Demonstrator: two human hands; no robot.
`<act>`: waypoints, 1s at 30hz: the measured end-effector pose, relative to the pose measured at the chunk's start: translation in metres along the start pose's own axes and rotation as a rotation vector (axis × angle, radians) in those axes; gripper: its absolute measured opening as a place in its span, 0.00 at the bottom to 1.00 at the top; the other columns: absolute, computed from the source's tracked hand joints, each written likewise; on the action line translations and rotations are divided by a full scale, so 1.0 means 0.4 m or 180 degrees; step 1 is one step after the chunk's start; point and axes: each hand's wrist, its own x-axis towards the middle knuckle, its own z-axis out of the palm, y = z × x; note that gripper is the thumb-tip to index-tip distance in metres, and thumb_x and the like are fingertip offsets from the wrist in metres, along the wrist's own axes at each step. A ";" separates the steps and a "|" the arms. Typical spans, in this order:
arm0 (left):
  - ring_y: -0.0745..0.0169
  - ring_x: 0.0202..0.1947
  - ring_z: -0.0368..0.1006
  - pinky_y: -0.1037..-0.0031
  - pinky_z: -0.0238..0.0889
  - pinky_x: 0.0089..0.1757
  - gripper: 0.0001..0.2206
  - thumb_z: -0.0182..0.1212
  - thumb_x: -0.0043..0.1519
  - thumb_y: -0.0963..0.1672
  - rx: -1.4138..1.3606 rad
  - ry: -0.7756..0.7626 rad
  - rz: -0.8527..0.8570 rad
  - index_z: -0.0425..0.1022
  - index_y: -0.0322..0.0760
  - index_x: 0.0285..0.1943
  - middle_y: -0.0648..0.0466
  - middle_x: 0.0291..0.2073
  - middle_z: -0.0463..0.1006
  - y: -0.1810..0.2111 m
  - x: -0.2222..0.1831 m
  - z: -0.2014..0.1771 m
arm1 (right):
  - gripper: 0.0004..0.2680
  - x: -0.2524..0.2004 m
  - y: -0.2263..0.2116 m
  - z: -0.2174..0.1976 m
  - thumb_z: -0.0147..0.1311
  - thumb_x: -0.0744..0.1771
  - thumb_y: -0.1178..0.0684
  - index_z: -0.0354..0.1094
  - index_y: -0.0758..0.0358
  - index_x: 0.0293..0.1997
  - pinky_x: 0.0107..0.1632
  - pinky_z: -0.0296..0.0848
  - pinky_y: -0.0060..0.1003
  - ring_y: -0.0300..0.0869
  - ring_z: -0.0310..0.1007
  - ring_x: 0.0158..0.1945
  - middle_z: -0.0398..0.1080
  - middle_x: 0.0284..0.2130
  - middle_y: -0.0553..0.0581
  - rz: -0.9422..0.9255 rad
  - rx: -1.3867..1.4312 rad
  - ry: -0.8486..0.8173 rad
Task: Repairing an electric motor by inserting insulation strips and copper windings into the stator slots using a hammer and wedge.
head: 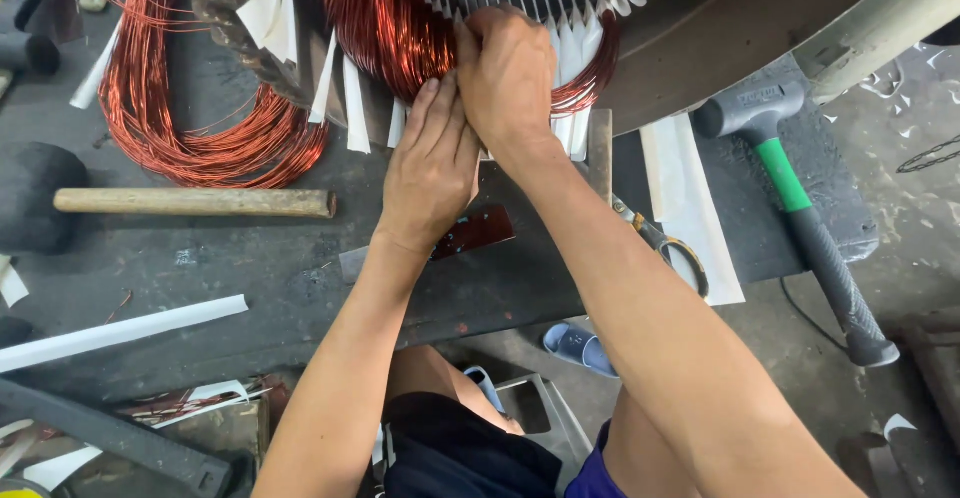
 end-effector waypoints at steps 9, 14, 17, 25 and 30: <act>0.39 0.61 0.77 0.53 0.68 0.66 0.07 0.58 0.74 0.35 0.0004 0.0079 -0.0121 0.81 0.21 0.45 0.34 0.54 0.83 0.058 0.016 -0.111 | 0.09 0.019 0.043 -0.004 0.62 0.67 0.45 0.76 0.55 0.31 0.37 0.76 0.46 0.50 0.80 0.28 0.82 0.24 0.48 0.0380 0.0292 -0.0272; 0.41 0.59 0.77 0.52 0.70 0.61 0.07 0.56 0.72 0.34 -0.0074 0.0018 -0.0486 0.81 0.21 0.46 0.37 0.52 0.83 0.063 -0.022 -0.156 | 0.06 -0.001 0.010 0.015 0.58 0.67 0.52 0.76 0.59 0.32 0.39 0.73 0.57 0.63 0.78 0.33 0.82 0.29 0.58 0.0412 0.0103 -0.0032; 0.40 0.57 0.78 0.51 0.71 0.59 0.07 0.56 0.72 0.34 -0.0053 0.0150 -0.0452 0.81 0.21 0.45 0.37 0.51 0.83 0.054 0.012 -0.165 | 0.04 0.019 0.008 0.014 0.57 0.65 0.55 0.76 0.59 0.31 0.37 0.73 0.58 0.64 0.79 0.31 0.81 0.28 0.61 0.0279 0.0163 0.0073; 0.37 0.61 0.75 0.47 0.68 0.62 0.11 0.56 0.72 0.37 -0.0098 -0.0254 -0.0513 0.81 0.21 0.57 0.35 0.57 0.82 0.055 0.031 -0.180 | 0.09 0.053 0.140 -0.227 0.65 0.69 0.45 0.83 0.59 0.45 0.42 0.77 0.48 0.53 0.86 0.38 0.86 0.37 0.55 -0.0652 0.0251 -0.0475; 0.34 0.59 0.74 0.46 0.70 0.58 0.12 0.50 0.72 0.35 -0.0008 -0.0088 -0.0420 0.80 0.17 0.55 0.34 0.55 0.81 0.042 0.034 -0.168 | 0.21 0.011 0.008 -0.555 0.53 0.75 0.36 0.80 0.65 0.34 0.45 0.79 0.40 0.43 0.81 0.31 0.84 0.30 0.57 0.1188 -0.1168 -0.3543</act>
